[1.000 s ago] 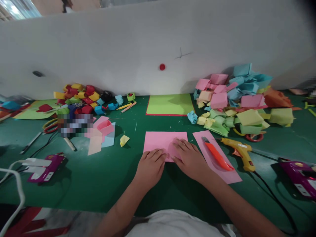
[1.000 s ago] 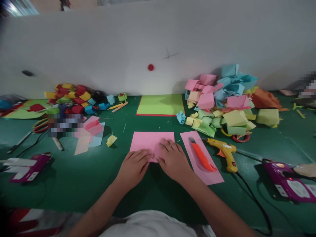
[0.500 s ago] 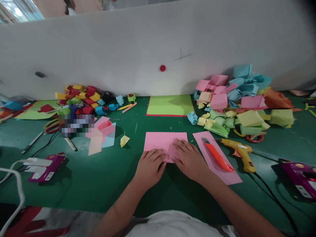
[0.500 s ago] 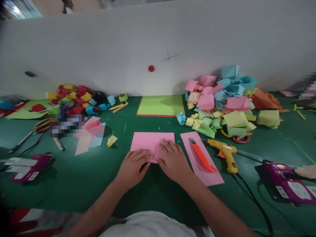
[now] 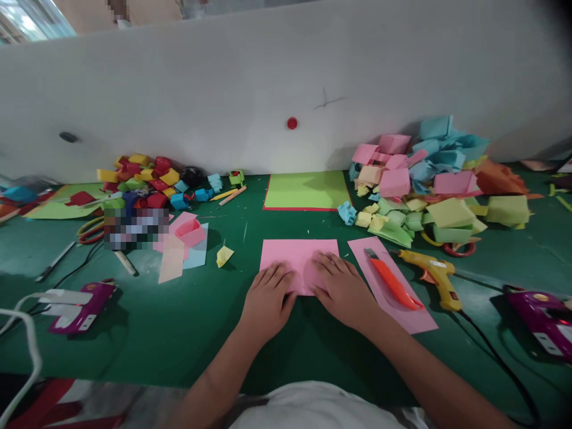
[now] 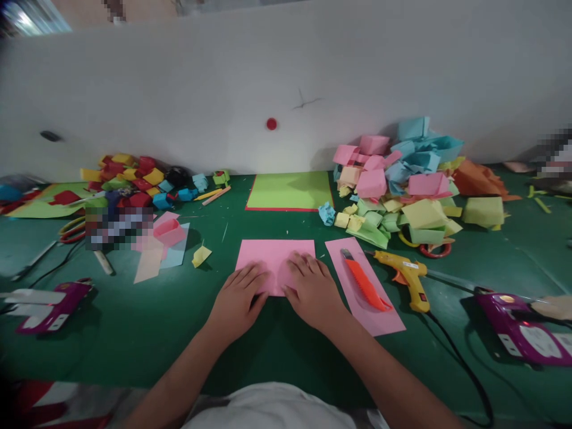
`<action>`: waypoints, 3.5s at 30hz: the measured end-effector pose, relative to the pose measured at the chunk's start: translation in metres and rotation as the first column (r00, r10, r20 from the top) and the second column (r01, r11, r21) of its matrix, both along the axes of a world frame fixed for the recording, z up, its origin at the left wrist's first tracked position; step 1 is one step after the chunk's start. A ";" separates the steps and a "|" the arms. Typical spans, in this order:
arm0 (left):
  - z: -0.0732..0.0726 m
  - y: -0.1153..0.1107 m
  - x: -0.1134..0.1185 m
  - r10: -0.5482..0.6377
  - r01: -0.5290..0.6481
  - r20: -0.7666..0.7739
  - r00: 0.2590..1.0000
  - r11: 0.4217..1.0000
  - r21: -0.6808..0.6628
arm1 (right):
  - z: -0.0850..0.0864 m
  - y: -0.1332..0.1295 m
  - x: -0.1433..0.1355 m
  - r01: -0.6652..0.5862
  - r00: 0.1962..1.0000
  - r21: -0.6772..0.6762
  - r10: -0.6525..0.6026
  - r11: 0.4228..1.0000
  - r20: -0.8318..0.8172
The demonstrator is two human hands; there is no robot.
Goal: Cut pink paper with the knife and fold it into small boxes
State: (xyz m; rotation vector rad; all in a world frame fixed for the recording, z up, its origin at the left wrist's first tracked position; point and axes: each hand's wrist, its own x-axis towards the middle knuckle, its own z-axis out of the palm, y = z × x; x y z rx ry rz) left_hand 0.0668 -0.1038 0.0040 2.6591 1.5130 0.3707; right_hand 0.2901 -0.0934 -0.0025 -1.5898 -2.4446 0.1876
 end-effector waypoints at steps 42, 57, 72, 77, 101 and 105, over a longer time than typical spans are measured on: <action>-0.007 0.002 -0.001 0.000 0.001 -0.035 0.999 1.000 0.018 | 0.002 -0.002 -0.003 0.023 1.000 0.005 -0.023 1.000 0.020; -0.010 -0.002 -0.008 -0.109 0.112 -0.134 0.985 0.993 0.019 | -0.007 -0.004 -0.005 0.046 0.996 0.040 -0.049 0.998 0.072; -0.007 0.000 -0.006 -0.126 0.122 -0.122 0.985 0.992 -0.039 | 0.002 -0.010 -0.023 0.081 0.986 0.077 -0.091 0.994 0.143; -0.009 0.001 -0.008 -0.120 0.114 -0.119 0.986 0.992 -0.050 | -0.002 -0.019 -0.044 -0.053 0.986 0.035 0.047 0.998 0.161; -0.014 0.005 -0.012 -0.137 0.134 -0.091 0.986 0.990 -0.041 | -0.008 -0.048 -0.012 -0.137 0.988 0.025 0.135 0.990 0.070; -0.012 0.005 -0.012 -0.137 0.131 -0.109 0.984 0.989 -0.065 | -0.011 -0.055 -0.007 -0.086 0.993 0.060 0.080 0.994 0.092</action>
